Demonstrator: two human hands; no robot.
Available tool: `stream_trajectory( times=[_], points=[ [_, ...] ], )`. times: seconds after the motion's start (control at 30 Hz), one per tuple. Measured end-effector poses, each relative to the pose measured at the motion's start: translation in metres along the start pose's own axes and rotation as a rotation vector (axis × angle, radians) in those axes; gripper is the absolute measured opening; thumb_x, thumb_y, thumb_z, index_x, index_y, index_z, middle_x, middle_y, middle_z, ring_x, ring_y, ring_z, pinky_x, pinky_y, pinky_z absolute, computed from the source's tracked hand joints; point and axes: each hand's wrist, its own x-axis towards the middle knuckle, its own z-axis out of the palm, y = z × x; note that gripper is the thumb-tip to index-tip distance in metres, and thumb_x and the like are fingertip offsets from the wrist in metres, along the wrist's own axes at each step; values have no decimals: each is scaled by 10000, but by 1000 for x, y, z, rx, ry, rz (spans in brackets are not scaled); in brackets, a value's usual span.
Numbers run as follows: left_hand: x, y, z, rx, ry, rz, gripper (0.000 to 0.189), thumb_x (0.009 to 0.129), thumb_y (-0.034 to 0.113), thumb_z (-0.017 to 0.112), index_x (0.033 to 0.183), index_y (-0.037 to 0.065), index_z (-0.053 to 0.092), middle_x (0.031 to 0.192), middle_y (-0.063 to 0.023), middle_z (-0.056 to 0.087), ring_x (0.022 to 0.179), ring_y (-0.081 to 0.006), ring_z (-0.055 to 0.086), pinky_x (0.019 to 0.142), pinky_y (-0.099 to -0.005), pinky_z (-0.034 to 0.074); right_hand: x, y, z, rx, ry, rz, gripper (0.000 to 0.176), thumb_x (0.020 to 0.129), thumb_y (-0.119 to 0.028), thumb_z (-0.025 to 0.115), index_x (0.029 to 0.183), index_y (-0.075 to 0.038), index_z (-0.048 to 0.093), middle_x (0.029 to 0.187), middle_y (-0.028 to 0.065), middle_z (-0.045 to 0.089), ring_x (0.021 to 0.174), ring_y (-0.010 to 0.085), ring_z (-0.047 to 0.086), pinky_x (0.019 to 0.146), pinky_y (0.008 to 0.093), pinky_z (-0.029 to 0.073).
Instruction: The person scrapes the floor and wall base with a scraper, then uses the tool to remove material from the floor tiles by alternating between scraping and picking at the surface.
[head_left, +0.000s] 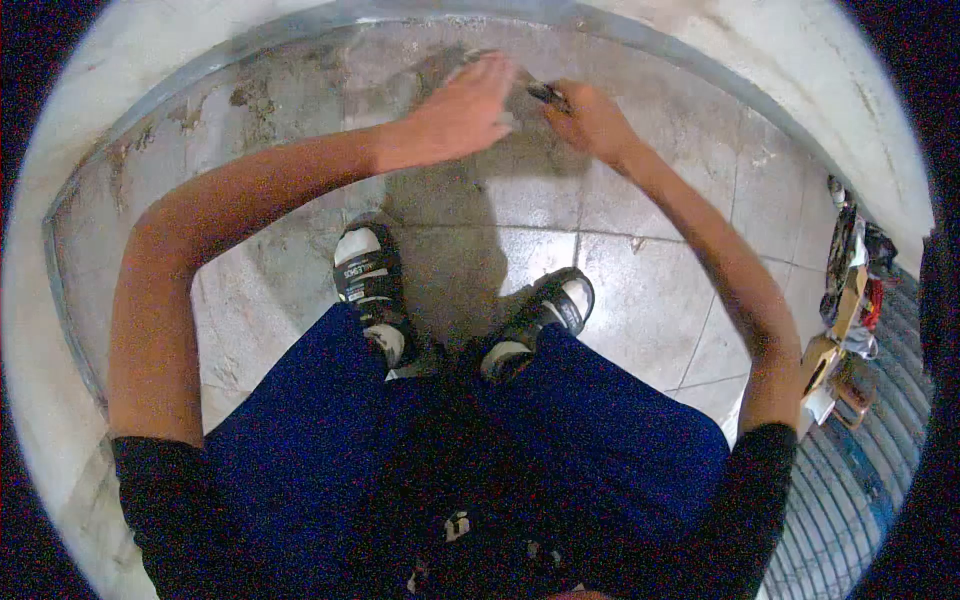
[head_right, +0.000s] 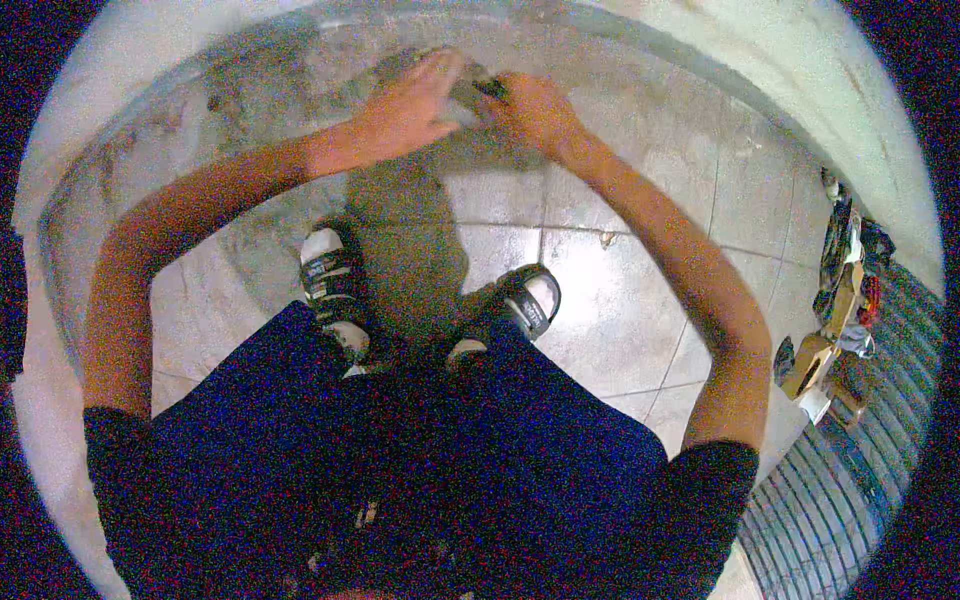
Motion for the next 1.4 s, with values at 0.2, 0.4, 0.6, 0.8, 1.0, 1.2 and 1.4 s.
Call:
stream_trajectory(
  times=[0.2,0.4,0.6,0.8,1.0,1.2,1.4],
  points=[
    [65,99,13,-14,-290,346,160,728,105,574,728,-31,659,807,-208,656,755,-347,658,648,-422,548,-140,8,-15,24,127,274,302,840,-232,612,1079,-48,626,802,213,645,723,375,632,633,414,491],
    [-15,209,126,-234,-313,288,272,765,150,542,944,-45,603,979,-203,619,983,-323,588,895,-408,465,-260,-1,52,174,311,624,269,812,-252,653,1017,-79,679,799,171,665,674,331,646,601,402,507],
    [-59,215,140,-467,-151,35,393,791,164,523,1154,18,552,1225,-160,522,1167,-309,493,950,-412,430,-273,-11,99,43,395,490,270,827,-216,625,1075,-114,652,653,145,608,555,305,613,515,407,490],
    [-9,132,141,-355,236,-104,271,751,119,552,1007,40,595,1074,-146,581,1031,-336,553,866,-423,485,-164,-9,99,-117,266,497,226,846,-212,590,1045,-119,643,682,170,634,590,326,629,524,429,495],
    [-11,152,113,-536,223,-350,293,713,132,589,996,62,615,1082,-124,614,949,-343,591,807,-431,492,-167,-30,31,61,344,509,163,836,-226,595,858,-85,675,713,173,645,609,342,631,541,417,491],
    [-18,152,153,-548,437,-311,277,729,166,577,976,56,640,1121,-145,612,994,-342,588,825,-447,481,-166,-23,59,22,280,547,151,838,-232,592,852,-102,667,687,177,636,619,352,627,548,434,485],
    [32,114,131,-585,292,-390,236,758,137,548,953,64,658,1079,-148,631,977,-342,597,820,-430,480,-122,-16,22,21,316,463,158,853,-195,562,899,-75,652,727,192,639,639,361,624,582,441,486]
  ],
)
